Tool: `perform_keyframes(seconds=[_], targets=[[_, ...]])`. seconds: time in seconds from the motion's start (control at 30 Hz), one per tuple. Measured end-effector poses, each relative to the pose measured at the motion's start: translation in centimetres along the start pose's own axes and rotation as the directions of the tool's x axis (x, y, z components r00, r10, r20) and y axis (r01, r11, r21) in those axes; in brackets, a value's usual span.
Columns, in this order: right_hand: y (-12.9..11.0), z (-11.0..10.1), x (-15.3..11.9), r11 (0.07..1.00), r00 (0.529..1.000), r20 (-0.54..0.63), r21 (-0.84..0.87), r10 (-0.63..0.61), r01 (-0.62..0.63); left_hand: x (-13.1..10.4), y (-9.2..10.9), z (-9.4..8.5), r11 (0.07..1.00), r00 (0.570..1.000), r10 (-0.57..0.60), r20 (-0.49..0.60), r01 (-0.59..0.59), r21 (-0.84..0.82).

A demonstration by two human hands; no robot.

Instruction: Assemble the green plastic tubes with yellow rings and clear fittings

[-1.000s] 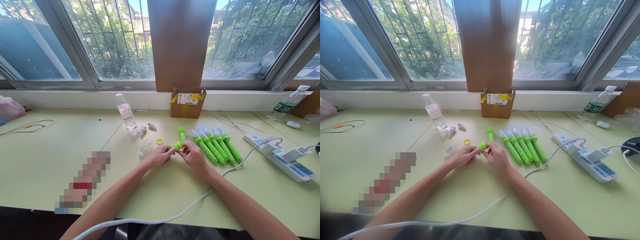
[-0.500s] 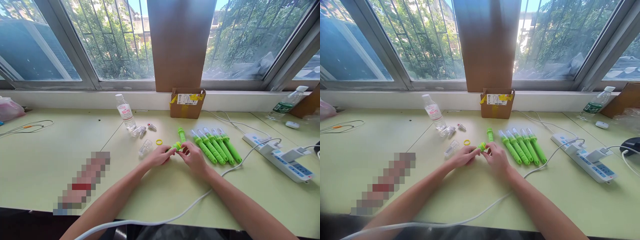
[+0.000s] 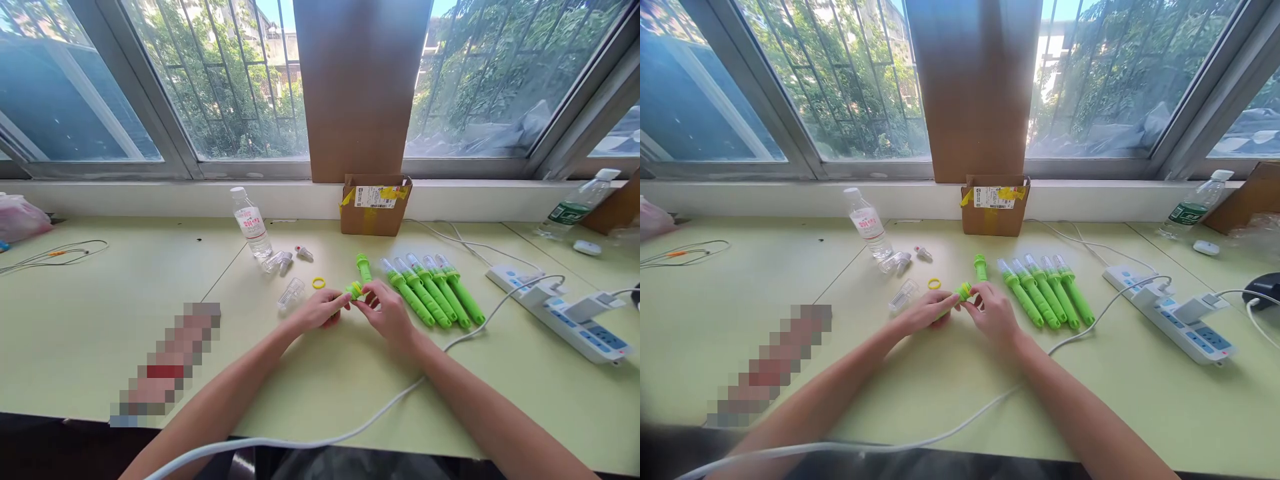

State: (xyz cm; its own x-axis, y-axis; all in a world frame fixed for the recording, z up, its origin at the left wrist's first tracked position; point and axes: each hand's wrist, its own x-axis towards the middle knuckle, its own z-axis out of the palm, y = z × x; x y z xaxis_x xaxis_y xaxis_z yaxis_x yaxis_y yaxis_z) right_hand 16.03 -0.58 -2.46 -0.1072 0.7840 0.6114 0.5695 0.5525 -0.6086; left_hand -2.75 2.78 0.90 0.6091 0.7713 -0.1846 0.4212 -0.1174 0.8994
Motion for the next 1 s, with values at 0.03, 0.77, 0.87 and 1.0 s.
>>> perform_keyframes(seconds=[0.03, 0.77, 0.87, 1.0], targets=[[-0.04, -0.05, 0.05, 1.000, 1.000, 0.007, 0.001, 0.002, -0.002, -0.02, 0.04, -0.04, 1.000, 1.000, -0.005, 0.002, 0.005, -0.006], [0.22, 0.11, -0.12, 1.000, 1.000, 0.002, 0.015, -0.006, 0.006, -0.17, 0.39, 0.07, 0.998, 0.999, -0.029, 0.019, 0.030, -0.046], [0.17, 0.16, -0.13, 1.000, 1.000, -0.007, 0.011, -0.010, 0.010, -0.18, 0.40, 0.06, 0.999, 0.999, -0.027, 0.024, 0.028, -0.040], [0.02, 0.07, -0.04, 1.000, 1.000, -0.007, 0.014, -0.009, 0.009, -0.20, 0.47, 0.02, 0.999, 0.999, -0.028, 0.028, 0.029, -0.040]])
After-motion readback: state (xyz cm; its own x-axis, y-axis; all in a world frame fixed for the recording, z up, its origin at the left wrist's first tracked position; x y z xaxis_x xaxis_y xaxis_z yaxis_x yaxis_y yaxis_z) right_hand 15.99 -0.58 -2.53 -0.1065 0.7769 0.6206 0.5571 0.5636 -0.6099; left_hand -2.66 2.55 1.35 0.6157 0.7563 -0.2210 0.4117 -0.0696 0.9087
